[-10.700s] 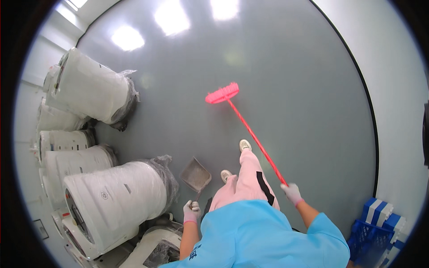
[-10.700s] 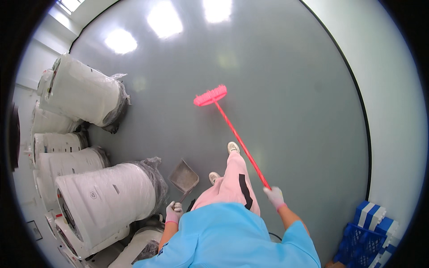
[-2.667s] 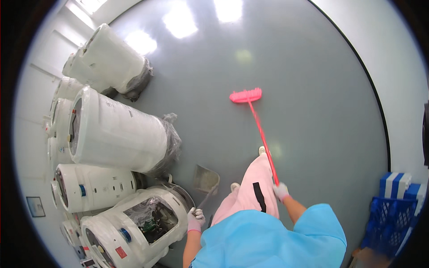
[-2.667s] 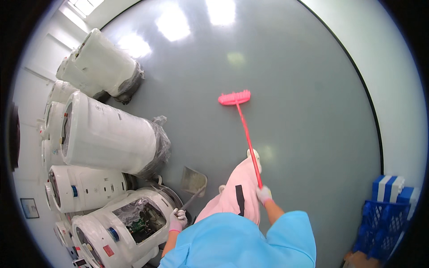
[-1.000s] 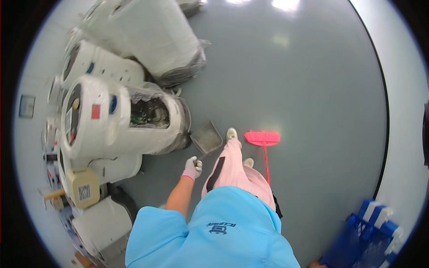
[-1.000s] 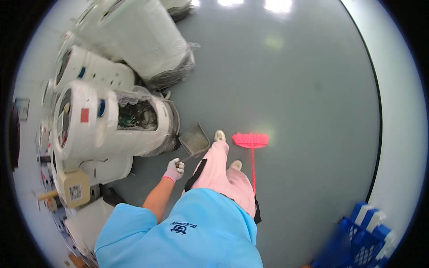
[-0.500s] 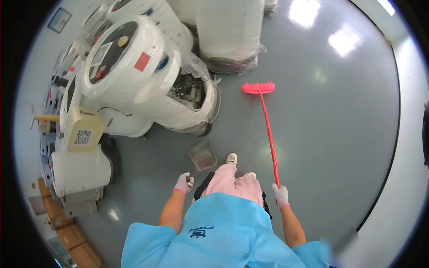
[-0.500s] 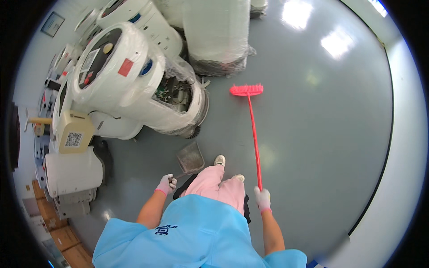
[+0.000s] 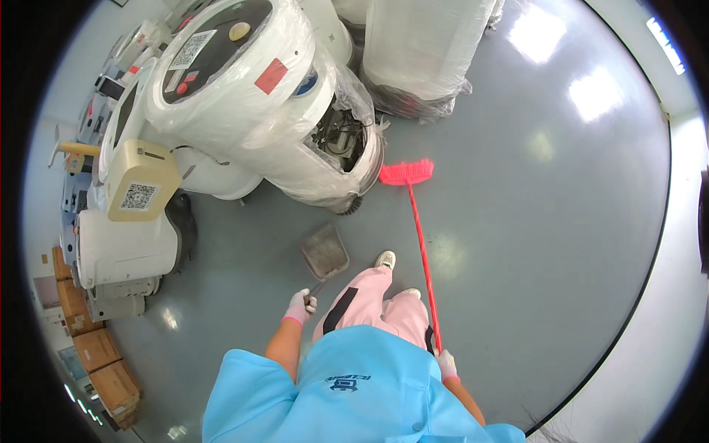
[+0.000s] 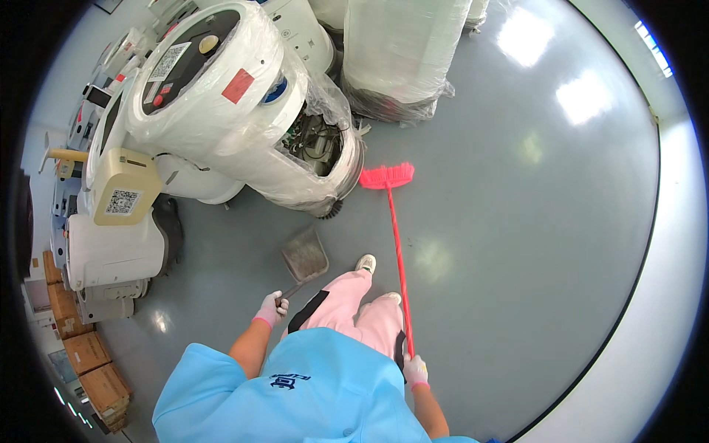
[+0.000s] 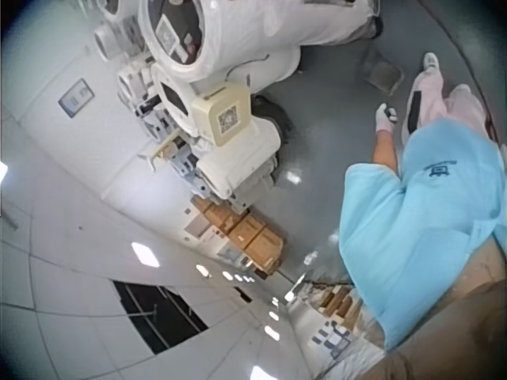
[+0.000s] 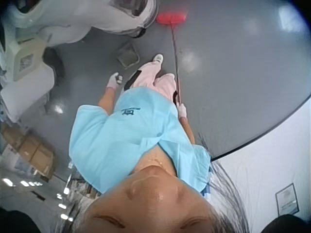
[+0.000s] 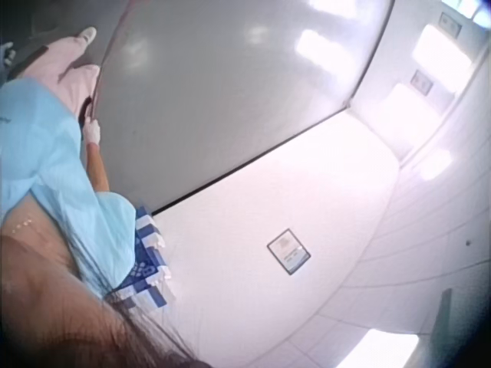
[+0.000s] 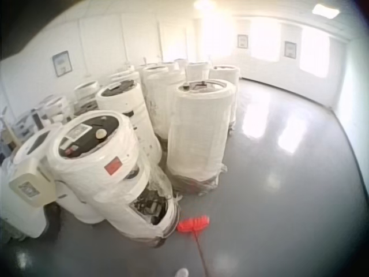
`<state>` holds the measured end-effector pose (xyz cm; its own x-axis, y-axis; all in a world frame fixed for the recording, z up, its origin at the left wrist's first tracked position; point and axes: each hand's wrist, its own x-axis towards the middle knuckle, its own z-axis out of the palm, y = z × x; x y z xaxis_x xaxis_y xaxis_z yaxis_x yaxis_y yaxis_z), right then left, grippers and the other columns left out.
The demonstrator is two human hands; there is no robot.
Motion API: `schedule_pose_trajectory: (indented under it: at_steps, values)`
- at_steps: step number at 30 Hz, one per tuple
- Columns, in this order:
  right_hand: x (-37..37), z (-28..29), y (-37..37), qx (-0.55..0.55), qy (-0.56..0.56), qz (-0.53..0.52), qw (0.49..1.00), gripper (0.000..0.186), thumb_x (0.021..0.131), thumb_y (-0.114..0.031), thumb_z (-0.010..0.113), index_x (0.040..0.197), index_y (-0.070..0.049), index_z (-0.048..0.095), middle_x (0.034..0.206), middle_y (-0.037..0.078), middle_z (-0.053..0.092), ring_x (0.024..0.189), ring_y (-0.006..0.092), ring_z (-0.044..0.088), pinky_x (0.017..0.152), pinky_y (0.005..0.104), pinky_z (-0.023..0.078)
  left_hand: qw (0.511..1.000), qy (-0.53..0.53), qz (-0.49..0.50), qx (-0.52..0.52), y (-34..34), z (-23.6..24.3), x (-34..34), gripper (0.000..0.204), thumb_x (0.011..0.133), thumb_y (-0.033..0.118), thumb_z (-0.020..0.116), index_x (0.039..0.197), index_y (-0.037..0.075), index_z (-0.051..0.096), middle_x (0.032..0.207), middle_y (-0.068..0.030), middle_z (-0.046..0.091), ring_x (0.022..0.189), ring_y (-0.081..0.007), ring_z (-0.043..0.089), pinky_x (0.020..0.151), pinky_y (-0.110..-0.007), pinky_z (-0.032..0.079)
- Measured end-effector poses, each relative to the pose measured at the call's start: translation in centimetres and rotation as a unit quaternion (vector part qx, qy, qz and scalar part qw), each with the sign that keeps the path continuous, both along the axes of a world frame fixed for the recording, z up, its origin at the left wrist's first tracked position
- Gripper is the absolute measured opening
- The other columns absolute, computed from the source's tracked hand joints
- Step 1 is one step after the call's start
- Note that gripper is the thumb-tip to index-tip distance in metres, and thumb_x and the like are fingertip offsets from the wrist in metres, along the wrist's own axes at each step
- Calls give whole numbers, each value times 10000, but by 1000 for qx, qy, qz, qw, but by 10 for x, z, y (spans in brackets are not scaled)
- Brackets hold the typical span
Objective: The person sweeps the floor using a broom and dustpan while walking between wrapped machinery and equipment in the room.
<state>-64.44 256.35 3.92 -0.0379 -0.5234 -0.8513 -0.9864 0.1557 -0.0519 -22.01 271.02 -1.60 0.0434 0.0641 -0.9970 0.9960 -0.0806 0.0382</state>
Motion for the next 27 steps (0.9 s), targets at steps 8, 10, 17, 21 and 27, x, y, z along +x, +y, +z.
schedule_pose_trajectory:
  at_steps: [8,10,17,21,27]
  values:
    - [-17,25,40,18,-33,59,998,485,827,-434,413,851,35,535,832,271,579,818,411,564,731,467,445,998,-26,53,-9,20,7,-33,209,859,241,454,712,93,431,536,-45,456,391,-102,405,282,-182,237]
    - [-35,14,53,-3,-44,71,996,492,828,-448,407,854,24,542,842,270,579,827,410,561,737,466,444,997,-32,63,-5,30,9,-46,210,857,240,460,709,94,427,538,-44,457,391,-100,404,280,-180,243]
    - [-79,-10,90,-35,6,21,999,470,825,-420,398,886,16,562,869,250,587,865,384,559,770,440,431,995,-31,49,-85,70,9,-87,248,849,233,469,653,94,407,543,-36,458,384,-91,385,281,-177,258]
    - [-132,-3,131,-46,9,-10,999,460,806,-419,417,910,3,567,886,230,591,884,372,557,787,430,426,991,-29,35,-128,86,9,-100,265,848,219,452,621,92,398,538,-32,450,380,-92,380,281,-185,245]
    - [-236,47,230,-45,97,-69,992,449,752,-414,458,865,-4,602,838,215,604,833,357,576,778,423,433,994,-37,31,-99,95,22,-109,289,847,233,424,591,125,342,521,15,368,390,-65,351,283,-182,228]
